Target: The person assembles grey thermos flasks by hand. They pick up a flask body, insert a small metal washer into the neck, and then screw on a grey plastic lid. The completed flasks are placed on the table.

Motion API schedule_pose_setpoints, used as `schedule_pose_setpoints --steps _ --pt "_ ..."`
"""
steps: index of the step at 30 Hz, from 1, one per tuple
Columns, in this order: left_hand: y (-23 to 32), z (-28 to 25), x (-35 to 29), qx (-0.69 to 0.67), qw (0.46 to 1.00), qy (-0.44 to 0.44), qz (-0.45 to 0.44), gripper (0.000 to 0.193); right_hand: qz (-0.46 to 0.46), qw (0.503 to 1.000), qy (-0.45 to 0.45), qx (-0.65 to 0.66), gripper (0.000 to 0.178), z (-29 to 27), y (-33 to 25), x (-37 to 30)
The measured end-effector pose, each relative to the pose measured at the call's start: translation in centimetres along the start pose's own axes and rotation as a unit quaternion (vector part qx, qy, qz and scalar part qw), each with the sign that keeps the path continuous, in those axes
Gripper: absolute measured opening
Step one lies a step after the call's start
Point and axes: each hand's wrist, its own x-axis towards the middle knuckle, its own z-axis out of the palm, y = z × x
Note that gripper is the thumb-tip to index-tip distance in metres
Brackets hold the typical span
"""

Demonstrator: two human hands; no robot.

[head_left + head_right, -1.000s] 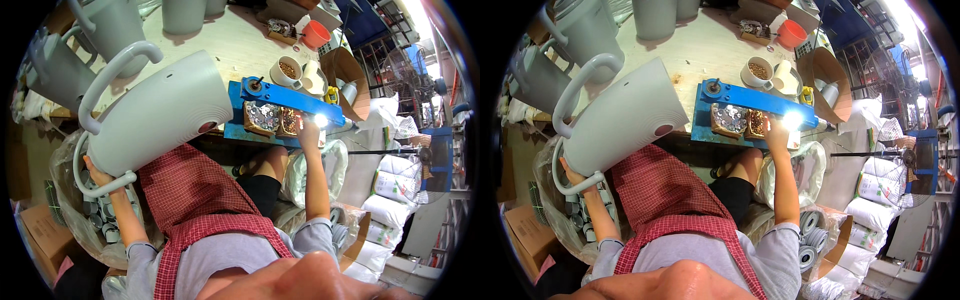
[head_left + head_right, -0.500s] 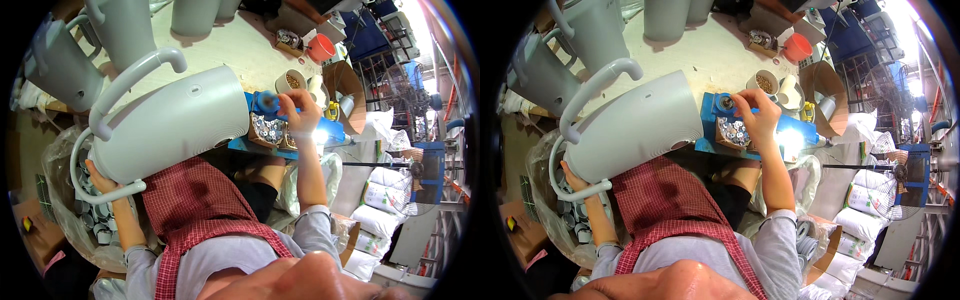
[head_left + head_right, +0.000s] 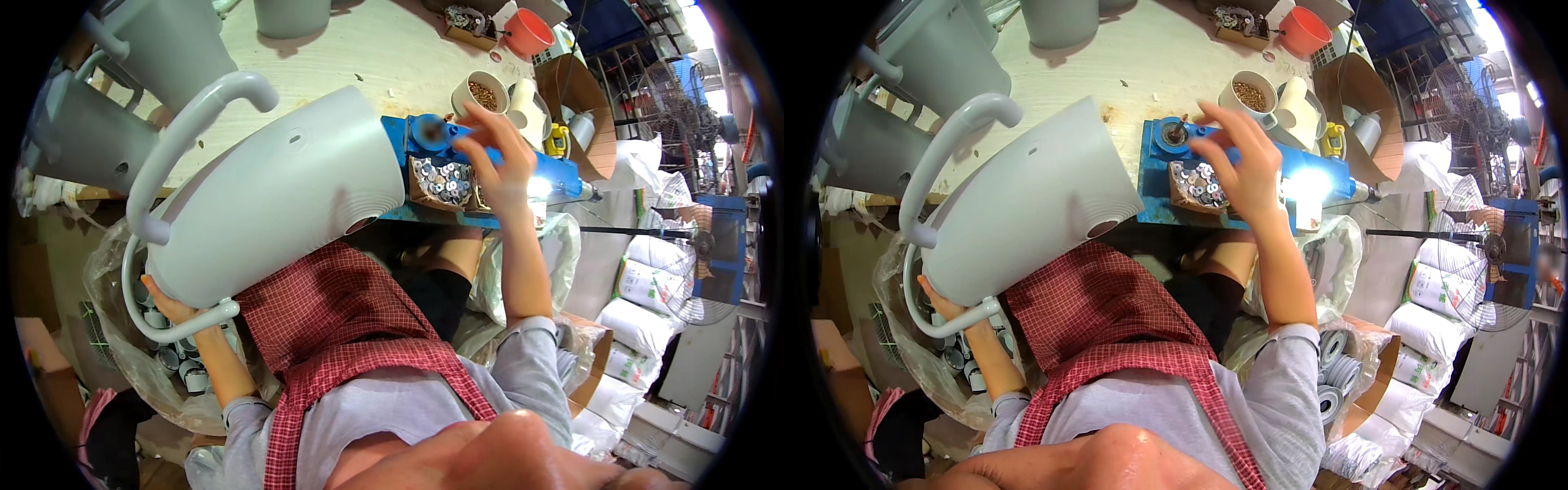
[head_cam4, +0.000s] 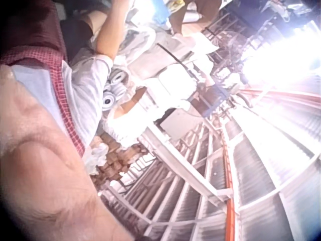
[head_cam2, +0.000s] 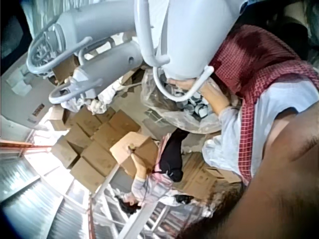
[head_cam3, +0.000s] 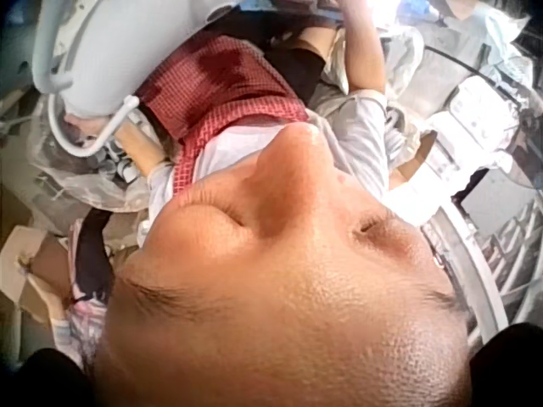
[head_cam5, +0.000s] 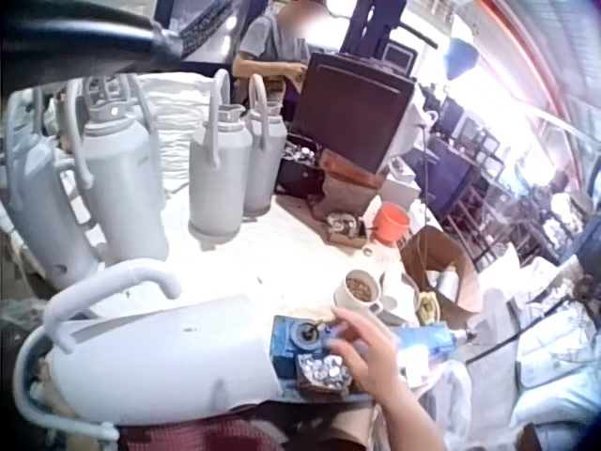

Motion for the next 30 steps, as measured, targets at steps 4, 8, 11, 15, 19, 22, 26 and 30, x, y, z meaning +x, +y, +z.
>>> schedule_pose_setpoints --steps 4,8,11,15,19,22,26,30 --pt "0.8 -0.3 -0.9 0.008 1.0 -0.009 0.002 0.059 0.002 0.989 -0.137 -0.063 0.02 -0.8 2.9 -5.4" --pt "0.8 0.1 -1.2 0.014 1.0 -0.012 0.011 0.058 0.009 0.971 -0.175 -0.162 0.017 1.5 9.0 -7.3" --pt "0.6 0.8 -1.4 0.04 0.999 0.011 0.03 0.056 0.019 0.957 -0.205 -0.204 0.013 2.1 11.7 -8.0" --pt "0.4 1.6 -1.7 0.075 0.996 0.007 0.043 0.054 0.015 0.95 -0.199 -0.242 0.016 1.7 11.3 -8.2" --pt "0.4 1.6 -1.8 0.051 0.998 0.017 0.02 0.052 -0.07 0.965 -0.066 -0.244 0.016 0.5 7.4 -7.2" --pt "0.3 1.4 -1.3 0.026 0.999 0.003 0.025 0.052 -0.17 0.973 0.024 -0.155 0.023 -0.8 3.4 -5.0" --pt "-0.1 1.8 -0.6 0.073 0.997 0.008 0.032 0.053 -0.209 0.958 0.135 -0.141 0.023 -1.0 0.7 -0.1" --pt "-0.9 2.7 -0.4 0.038 0.999 -0.006 0.037 0.053 -0.284 0.94 0.118 -0.149 0.024 0.3 0.5 2.6"
